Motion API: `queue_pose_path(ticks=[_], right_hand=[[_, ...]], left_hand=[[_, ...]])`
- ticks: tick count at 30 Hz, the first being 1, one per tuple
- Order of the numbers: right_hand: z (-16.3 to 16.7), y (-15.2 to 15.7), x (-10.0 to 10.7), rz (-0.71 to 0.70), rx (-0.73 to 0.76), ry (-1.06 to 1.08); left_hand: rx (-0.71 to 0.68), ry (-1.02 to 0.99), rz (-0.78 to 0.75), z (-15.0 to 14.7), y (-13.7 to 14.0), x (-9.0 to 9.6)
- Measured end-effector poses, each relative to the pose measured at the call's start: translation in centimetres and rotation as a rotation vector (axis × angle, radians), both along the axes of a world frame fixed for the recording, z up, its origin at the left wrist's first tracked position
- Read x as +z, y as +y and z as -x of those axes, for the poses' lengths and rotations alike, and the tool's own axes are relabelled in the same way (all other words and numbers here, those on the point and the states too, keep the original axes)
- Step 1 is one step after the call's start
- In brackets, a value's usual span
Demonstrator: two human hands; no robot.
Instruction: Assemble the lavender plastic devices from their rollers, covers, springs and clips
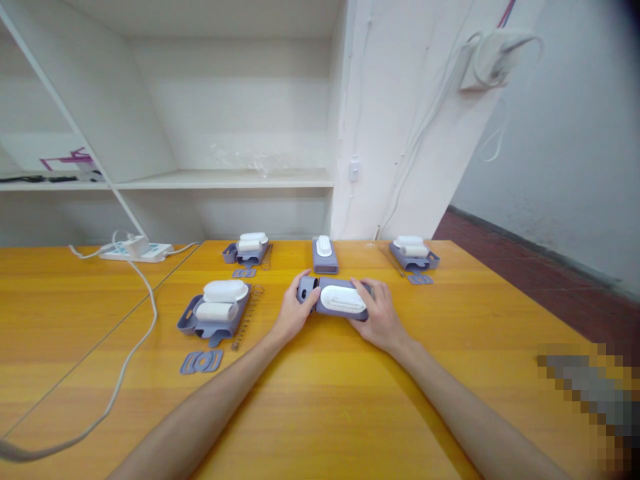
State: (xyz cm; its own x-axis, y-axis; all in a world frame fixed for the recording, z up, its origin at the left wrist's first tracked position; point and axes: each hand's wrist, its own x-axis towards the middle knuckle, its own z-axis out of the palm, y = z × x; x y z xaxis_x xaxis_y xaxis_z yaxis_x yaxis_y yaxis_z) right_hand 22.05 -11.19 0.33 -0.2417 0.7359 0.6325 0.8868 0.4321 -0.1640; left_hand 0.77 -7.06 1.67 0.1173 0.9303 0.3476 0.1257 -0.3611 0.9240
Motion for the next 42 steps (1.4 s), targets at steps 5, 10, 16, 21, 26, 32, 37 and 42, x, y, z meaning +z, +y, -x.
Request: queue_pose_path(ticks=[5,10,16,21,26,32,37,42], right_hand=[[0.1,-0.3,0.2,-0.009,0.021,-0.031],[0.3,-0.7,0.5,-0.017,0.022,-0.065],[0.7,-1.0,0.8,-0.02,0.049,-0.068],[0.6,-1.1,0.9,-0.019,0.075,-0.068],[0.8,-1.0,0.6,0.009,0.048,-0.022],[0.8,-0.3,-0.2,0.09,0.089,0.193],[0.5,0.4,-0.7,0.166,0.111,0.31],[0.2,0.8,-1.2,0.212,0.097,0.344]], left_hand=[[-0.03,0.037,0.008,0.1,0.1,-0.2],[-0.074,0.039,0.012,0.1,0.3,-0.7],[-0.094,0.036,0.026,0.1,0.4,-0.9],[-0.126,0.043,0.051,0.0,0.4,-0.8],[-0.14,0.037,0.064,0.0,0.2,-0.7],[-0.061,-0.004,0.035,-0.1,0.5,-1.4],[0.003,0.116,-0.001,-0.4,1.3,-2.3],[0.062,0.231,-0.048,-0.6,1.6,-2.8]])
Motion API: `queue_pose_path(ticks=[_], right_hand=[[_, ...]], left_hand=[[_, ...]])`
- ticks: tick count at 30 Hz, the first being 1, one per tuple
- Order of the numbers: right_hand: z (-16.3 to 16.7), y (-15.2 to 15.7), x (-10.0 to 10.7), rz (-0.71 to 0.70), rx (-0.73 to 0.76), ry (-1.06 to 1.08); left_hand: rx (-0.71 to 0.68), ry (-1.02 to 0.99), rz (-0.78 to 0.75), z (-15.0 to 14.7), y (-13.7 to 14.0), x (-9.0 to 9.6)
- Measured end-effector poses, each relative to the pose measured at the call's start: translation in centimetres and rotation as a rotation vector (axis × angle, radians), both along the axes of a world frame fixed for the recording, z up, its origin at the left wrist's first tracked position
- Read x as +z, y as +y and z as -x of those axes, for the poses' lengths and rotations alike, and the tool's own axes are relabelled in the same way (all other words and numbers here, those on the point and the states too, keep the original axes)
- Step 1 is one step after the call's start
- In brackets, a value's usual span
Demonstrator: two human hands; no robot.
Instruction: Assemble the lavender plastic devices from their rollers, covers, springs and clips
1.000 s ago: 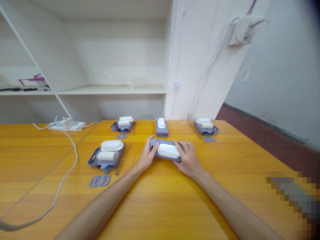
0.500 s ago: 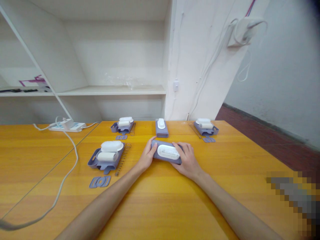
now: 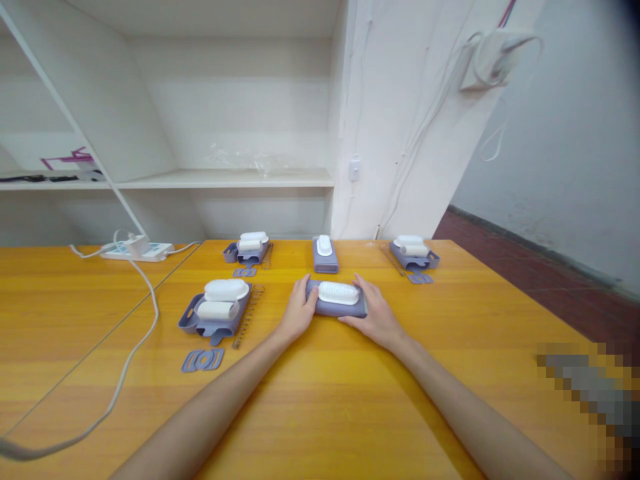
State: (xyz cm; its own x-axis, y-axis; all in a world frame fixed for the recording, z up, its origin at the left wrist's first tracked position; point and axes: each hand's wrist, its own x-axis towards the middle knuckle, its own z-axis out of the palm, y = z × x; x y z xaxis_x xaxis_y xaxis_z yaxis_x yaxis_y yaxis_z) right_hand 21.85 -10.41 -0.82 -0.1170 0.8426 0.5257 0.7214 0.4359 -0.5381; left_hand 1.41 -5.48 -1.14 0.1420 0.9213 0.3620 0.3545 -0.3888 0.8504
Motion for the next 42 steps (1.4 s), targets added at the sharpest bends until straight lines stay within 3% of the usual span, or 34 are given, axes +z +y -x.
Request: queue_pose_path(ticks=[6,13,18,27,35,39,42], right_hand=[[-0.2,0.5,-0.4,-0.043,-0.061,-0.022],[-0.2,0.7,-0.5,-0.054,-0.129,-0.044],[0.0,0.5,-0.4,-0.033,-0.138,-0.071],[0.1,0.1,0.0,-0.083,-0.188,-0.131],[-0.4,-0.5,0.9,-0.164,-0.372,-0.151],[0.0,-0.9,2.1,-0.129,-0.341,-0.173],[0.9,-1.2,3.1,-0.051,-0.298,-0.203]], left_hand=[[0.029,0.11,-0.059,-0.1,-0.2,0.0],[0.259,0.337,-0.241,0.0,-2.0,1.4],[0.238,0.542,-0.301,-0.3,-3.0,2.2],[0.245,0.434,-0.323,-0.4,-2.5,1.9],[0.101,0.327,-0.171,1.0,-2.3,2.2],[-0.056,0.481,-0.22,0.7,-2.7,2.1],[-0.274,0.582,-0.294,0.5,-3.1,2.4]])
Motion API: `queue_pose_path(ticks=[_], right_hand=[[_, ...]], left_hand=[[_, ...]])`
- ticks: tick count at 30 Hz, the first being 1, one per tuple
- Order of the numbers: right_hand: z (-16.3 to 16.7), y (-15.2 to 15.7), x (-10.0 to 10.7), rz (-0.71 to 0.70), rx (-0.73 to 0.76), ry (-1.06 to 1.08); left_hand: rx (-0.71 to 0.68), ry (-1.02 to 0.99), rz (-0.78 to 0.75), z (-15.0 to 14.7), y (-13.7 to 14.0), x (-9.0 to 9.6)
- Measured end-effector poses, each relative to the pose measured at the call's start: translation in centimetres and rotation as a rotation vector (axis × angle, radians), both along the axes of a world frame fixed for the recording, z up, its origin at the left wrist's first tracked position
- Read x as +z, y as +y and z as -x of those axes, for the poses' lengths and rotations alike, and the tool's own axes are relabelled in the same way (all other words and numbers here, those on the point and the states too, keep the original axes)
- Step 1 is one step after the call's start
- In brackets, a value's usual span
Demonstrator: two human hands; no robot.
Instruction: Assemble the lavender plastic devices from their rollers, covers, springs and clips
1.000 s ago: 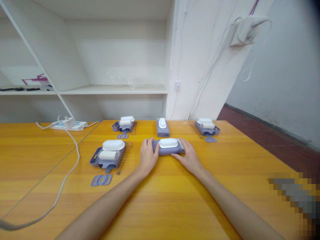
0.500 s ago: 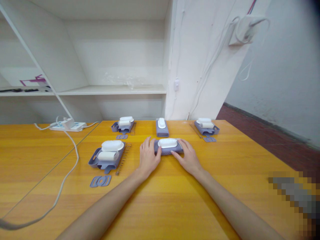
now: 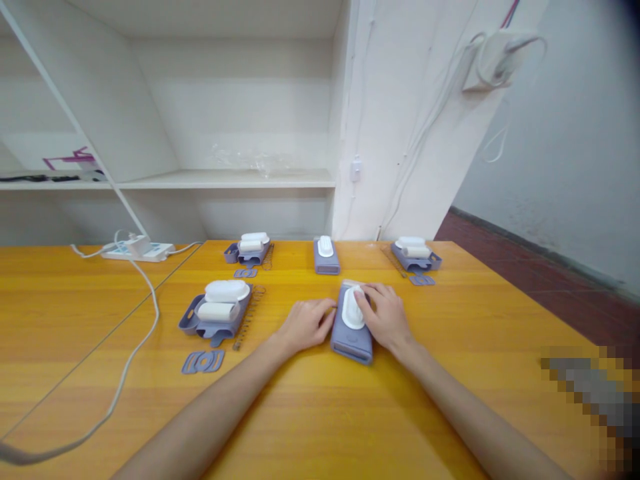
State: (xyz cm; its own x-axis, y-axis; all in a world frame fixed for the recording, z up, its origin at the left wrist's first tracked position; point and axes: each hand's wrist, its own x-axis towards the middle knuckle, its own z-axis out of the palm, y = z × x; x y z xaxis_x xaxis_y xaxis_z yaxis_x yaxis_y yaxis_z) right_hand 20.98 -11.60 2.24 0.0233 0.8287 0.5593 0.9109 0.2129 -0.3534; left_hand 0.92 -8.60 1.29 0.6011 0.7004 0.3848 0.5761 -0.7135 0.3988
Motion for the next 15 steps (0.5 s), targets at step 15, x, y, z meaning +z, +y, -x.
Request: queue_pose_path(ticks=[15], right_hand=[[-2.4,-1.0,3.6,0.389,-0.027,-0.31]], left_hand=[[-0.132,0.297,-0.148,-0.4,-0.9,0.6]])
